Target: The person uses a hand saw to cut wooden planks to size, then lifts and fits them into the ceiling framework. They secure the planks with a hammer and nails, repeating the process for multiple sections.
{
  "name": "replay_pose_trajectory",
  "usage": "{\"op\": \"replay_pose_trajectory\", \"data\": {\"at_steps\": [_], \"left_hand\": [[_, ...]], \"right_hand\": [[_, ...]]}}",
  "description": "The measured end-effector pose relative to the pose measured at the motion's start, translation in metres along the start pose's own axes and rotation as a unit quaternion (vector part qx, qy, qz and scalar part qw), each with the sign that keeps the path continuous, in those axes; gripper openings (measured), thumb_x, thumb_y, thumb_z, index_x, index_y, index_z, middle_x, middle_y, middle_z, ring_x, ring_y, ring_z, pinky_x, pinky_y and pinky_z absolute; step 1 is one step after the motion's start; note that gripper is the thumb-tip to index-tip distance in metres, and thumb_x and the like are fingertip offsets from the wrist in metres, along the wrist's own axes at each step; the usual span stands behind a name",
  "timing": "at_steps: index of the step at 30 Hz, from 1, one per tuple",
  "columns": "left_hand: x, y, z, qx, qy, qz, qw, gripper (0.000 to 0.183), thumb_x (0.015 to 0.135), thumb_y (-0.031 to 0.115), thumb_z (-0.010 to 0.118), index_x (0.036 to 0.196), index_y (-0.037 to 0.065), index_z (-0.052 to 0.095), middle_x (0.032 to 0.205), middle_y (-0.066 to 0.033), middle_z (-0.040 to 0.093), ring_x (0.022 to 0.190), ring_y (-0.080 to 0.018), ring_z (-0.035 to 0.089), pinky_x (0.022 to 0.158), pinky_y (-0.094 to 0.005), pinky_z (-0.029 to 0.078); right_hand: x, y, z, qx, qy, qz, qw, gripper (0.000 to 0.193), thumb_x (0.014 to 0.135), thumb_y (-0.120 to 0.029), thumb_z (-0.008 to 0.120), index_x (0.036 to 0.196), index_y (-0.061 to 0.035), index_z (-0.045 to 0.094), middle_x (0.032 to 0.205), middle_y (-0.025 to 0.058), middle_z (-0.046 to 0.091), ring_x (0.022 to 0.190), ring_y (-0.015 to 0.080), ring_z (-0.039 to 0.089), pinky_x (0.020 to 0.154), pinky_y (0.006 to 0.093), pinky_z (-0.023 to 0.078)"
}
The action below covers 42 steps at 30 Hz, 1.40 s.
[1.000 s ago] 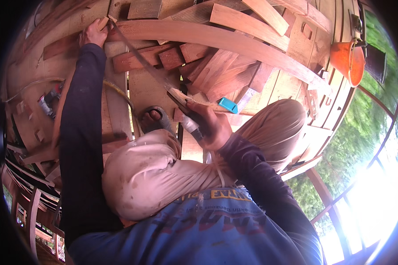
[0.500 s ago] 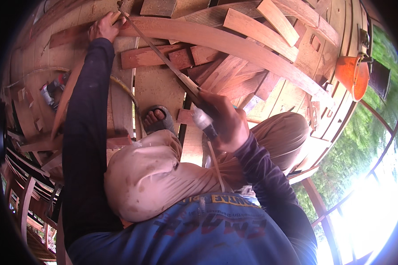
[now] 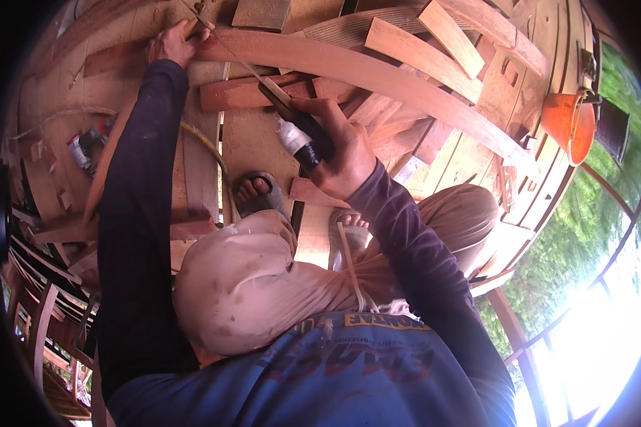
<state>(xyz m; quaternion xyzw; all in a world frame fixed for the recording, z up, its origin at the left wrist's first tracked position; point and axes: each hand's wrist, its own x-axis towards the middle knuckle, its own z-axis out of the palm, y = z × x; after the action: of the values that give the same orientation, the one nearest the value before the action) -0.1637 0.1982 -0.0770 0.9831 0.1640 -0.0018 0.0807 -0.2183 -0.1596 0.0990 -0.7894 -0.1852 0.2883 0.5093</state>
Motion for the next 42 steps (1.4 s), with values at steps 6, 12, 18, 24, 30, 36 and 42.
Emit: {"op": "replay_pose_trajectory", "data": {"at_steps": [6, 12, 18, 24, 30, 36, 42], "left_hand": [[-0.002, 0.008, -0.010, 0.020, -0.065, -0.027, 0.997, 0.061, 0.076, 0.062, 0.066, 0.121, 0.020, 0.062, 0.106, -0.0167, 0.068, 0.101, -0.0368, 0.063, 0.087, -0.0473, 0.048], [-0.010, 0.010, -0.003, -0.012, -0.040, -0.018, 0.999, 0.055, 0.078, 0.058, 0.066, 0.118, 0.020, 0.063, 0.103, -0.0151, 0.069, 0.099, -0.0364, 0.064, 0.086, -0.0471, 0.049], [-0.007, 0.001, 0.001, -0.063, -0.022, 0.007, 0.998, 0.050, 0.079, 0.056, 0.066, 0.113, 0.019, 0.066, 0.099, -0.0151, 0.069, 0.095, -0.0374, 0.064, 0.081, -0.0464, 0.050], [-0.006, -0.013, 0.006, -0.023, 0.005, 0.009, 1.000, 0.056, 0.077, 0.060, 0.067, 0.114, 0.017, 0.066, 0.099, -0.0151, 0.070, 0.095, -0.0372, 0.065, 0.083, -0.0463, 0.050], [-0.009, 0.008, -0.008, -0.003, -0.041, -0.005, 0.999, 0.061, 0.077, 0.061, 0.066, 0.120, 0.018, 0.063, 0.103, -0.0164, 0.069, 0.099, -0.0363, 0.064, 0.087, -0.0455, 0.049], [-0.011, 0.012, -0.012, -0.008, -0.015, -0.022, 1.000, 0.048, 0.078, 0.054, 0.067, 0.110, 0.018, 0.065, 0.099, -0.0160, 0.069, 0.095, -0.0378, 0.065, 0.083, -0.0470, 0.050], [-0.008, 0.014, -0.009, -0.022, -0.009, 0.004, 1.000, 0.049, 0.079, 0.052, 0.068, 0.112, 0.016, 0.065, 0.098, -0.0159, 0.069, 0.095, -0.0371, 0.064, 0.082, -0.0460, 0.050]], "right_hand": [[-0.057, -0.006, -0.018, -0.004, 0.026, 0.029, 0.999, 0.040, 0.089, -0.013, 0.067, 0.121, 0.0038, 0.050, 0.100, 0.0221, 0.069, 0.092, 0.0263, 0.070, 0.077, 0.0316, 0.055], [-0.063, 0.000, -0.014, 0.017, 0.050, 0.033, 0.998, 0.043, 0.088, -0.011, 0.067, 0.124, 0.0042, 0.049, 0.105, 0.0199, 0.068, 0.098, 0.0255, 0.069, 0.081, 0.0311, 0.054], [-0.034, 0.008, -0.017, -0.002, 0.012, 0.006, 1.000, 0.046, 0.087, -0.014, 0.069, 0.126, 0.0000, 0.049, 0.102, 0.0183, 0.069, 0.096, 0.0257, 0.070, 0.081, 0.0314, 0.054], [-0.039, 0.009, -0.014, 0.000, 0.037, -0.026, 0.999, 0.042, 0.089, -0.015, 0.068, 0.123, 0.0019, 0.051, 0.100, 0.0204, 0.069, 0.091, 0.0257, 0.071, 0.076, 0.0311, 0.055], [0.003, 0.013, -0.004, 0.021, 0.016, -0.020, 0.999, 0.042, 0.088, -0.013, 0.068, 0.123, 0.0007, 0.050, 0.092, 0.0167, 0.070, 0.077, 0.0213, 0.069, 0.067, 0.0308, 0.052], [-0.054, 0.012, -0.015, -0.030, 0.048, -0.028, 0.998, 0.041, 0.089, -0.016, 0.068, 0.123, -0.0004, 0.050, 0.101, 0.0188, 0.070, 0.092, 0.0244, 0.071, 0.078, 0.0323, 0.057], [0.001, 0.004, 0.006, -0.005, 0.015, -0.004, 1.000, 0.039, 0.088, -0.015, 0.068, 0.120, 0.0002, 0.051, 0.094, 0.0201, 0.069, 0.086, 0.0282, 0.071, 0.070, 0.0333, 0.055]]}}
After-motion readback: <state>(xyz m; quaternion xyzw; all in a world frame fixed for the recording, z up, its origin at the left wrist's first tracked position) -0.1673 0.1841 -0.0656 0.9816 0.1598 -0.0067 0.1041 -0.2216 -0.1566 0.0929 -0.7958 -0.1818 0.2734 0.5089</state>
